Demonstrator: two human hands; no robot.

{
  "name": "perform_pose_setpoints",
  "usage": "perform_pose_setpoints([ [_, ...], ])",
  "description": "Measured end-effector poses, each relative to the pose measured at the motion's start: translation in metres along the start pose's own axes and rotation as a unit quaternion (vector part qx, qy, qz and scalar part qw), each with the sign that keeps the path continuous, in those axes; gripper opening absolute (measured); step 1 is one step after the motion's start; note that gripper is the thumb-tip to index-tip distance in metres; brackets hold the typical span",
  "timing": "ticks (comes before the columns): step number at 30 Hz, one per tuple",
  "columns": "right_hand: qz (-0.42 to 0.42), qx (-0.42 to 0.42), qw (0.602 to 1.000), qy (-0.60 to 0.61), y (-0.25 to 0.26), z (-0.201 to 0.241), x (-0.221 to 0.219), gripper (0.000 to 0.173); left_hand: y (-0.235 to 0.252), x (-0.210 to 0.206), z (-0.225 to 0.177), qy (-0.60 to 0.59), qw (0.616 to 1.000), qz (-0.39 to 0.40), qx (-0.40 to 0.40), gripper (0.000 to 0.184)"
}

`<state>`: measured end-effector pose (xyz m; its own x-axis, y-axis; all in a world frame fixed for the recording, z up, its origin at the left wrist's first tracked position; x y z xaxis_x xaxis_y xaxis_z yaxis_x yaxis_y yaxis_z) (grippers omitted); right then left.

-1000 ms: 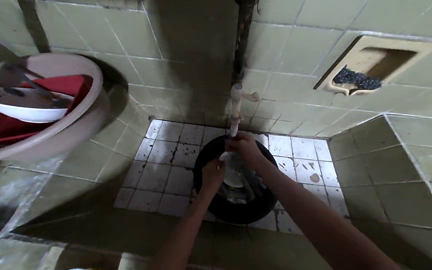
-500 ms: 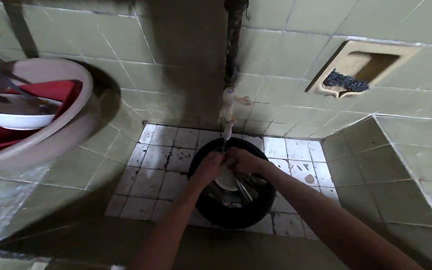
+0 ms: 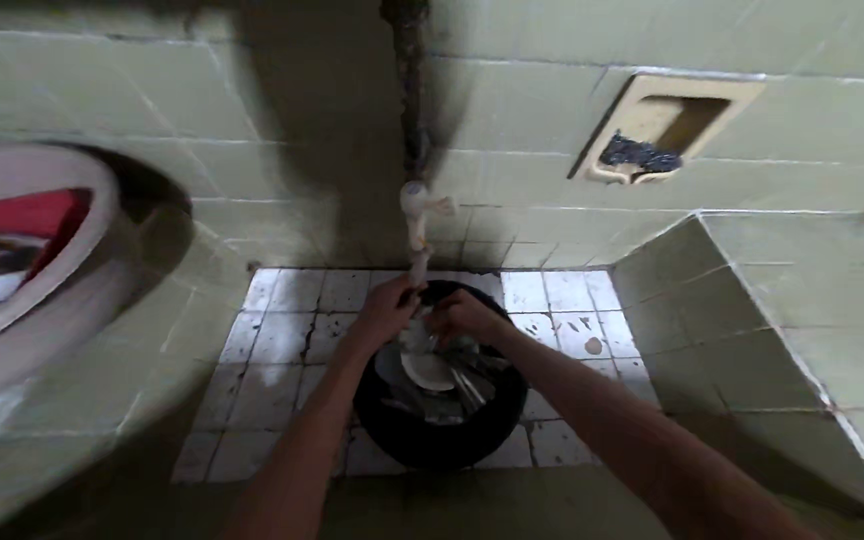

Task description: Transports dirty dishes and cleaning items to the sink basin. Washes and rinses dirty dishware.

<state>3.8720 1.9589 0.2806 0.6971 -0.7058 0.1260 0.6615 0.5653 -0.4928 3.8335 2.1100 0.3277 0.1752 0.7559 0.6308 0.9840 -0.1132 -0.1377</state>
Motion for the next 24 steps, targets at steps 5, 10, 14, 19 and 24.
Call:
perform_pose_setpoints([
  [5, 0.001, -0.027, 0.977, 0.211, -0.004, -0.026, -0.016, 0.038, 0.003, -0.028, 0.017, -0.064, 0.993, -0.072, 0.063, 0.036],
  [10, -0.02, -0.008, 0.957, 0.288, 0.011, -0.019, -0.024, 0.038, -0.018, -0.021, 0.038, -0.152, 0.971, -0.099, 0.156, 0.045],
  [14, -0.044, 0.011, 0.988, 0.146, 0.014, 0.006, -0.025, 0.033, -0.047, -0.035, 0.052, -0.336, 0.904, -0.138, 0.225, 0.056],
  [19, -0.061, -0.005, 0.993, 0.1, -0.004, -0.003, -0.005, 0.033, -0.052, -0.047, 0.054, -0.357, 0.897, -0.159, 0.205, 0.046],
  [24, -0.063, -0.105, 0.941, 0.317, -0.056, -0.036, 0.009, 0.034, -0.049, -0.073, 0.034, -0.28, 0.908, -0.094, 0.297, 0.033],
])
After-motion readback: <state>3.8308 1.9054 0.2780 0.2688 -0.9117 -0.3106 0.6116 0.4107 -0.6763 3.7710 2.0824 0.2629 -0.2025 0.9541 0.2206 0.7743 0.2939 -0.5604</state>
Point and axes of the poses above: each hand's wrist, its own y-axis towards the middle knuckle, its own x-axis out of the back of the hand, z = x × y, the point moved 4 cm from there along y, towards the middle knuckle, and after that the axes turned 1 degree about -x, right-handed, at the moved point
